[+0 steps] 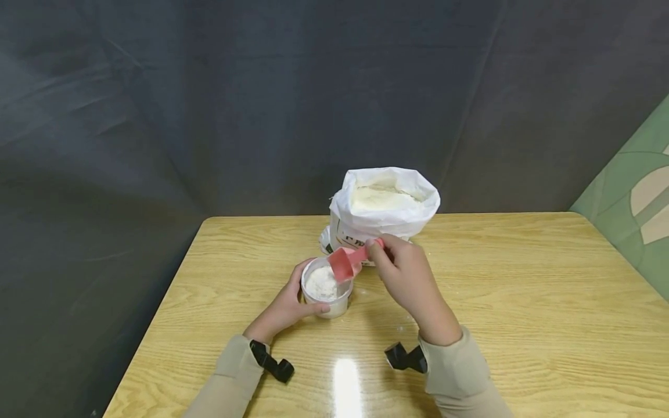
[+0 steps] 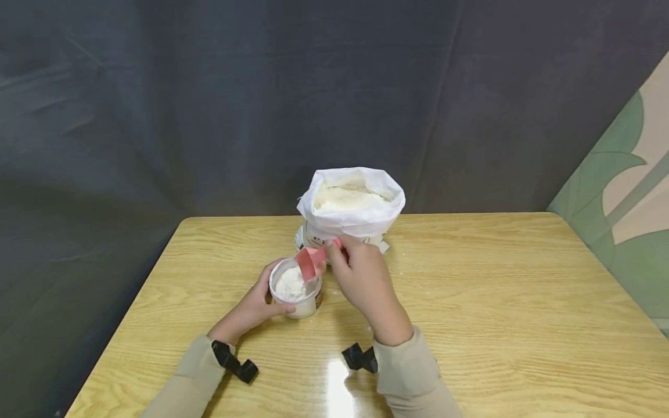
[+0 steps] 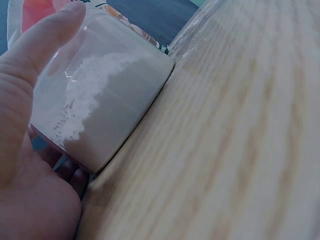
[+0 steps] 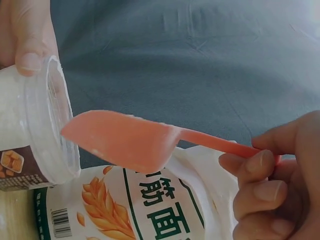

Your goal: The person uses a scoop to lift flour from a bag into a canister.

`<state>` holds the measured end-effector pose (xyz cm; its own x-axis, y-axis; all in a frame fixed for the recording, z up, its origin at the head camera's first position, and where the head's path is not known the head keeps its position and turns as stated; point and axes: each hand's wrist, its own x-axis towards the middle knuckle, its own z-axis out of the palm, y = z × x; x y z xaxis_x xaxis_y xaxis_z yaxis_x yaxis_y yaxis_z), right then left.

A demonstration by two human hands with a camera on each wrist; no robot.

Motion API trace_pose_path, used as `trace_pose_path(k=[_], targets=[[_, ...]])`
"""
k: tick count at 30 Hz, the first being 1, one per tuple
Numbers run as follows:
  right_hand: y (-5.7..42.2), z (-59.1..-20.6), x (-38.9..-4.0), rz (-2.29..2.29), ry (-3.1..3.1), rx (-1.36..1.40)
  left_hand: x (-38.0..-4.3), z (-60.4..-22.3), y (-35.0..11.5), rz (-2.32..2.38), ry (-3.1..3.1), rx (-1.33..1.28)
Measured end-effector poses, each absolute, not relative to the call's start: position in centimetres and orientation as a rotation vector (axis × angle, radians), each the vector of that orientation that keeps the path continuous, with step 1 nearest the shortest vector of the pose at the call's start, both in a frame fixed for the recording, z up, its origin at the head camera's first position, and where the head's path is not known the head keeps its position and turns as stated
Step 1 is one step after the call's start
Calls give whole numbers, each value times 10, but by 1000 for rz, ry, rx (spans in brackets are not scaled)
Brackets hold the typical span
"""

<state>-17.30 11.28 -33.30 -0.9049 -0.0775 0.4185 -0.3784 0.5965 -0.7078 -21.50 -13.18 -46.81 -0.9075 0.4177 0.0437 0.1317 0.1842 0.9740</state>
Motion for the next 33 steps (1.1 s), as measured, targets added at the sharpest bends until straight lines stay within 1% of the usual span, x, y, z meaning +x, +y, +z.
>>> trace_pose_path(k=[7, 23, 33], targets=[[116, -330, -173, 1441, -2413, 275, -216, -468, -133, 1793, 2221, 525], [127, -322, -170, 1767, -2150, 170, -215, -470, -135, 1822, 2192, 532], [140, -304, -162, 1947, -1918, 150, -216, -469, -132, 1820, 2193, 534]])
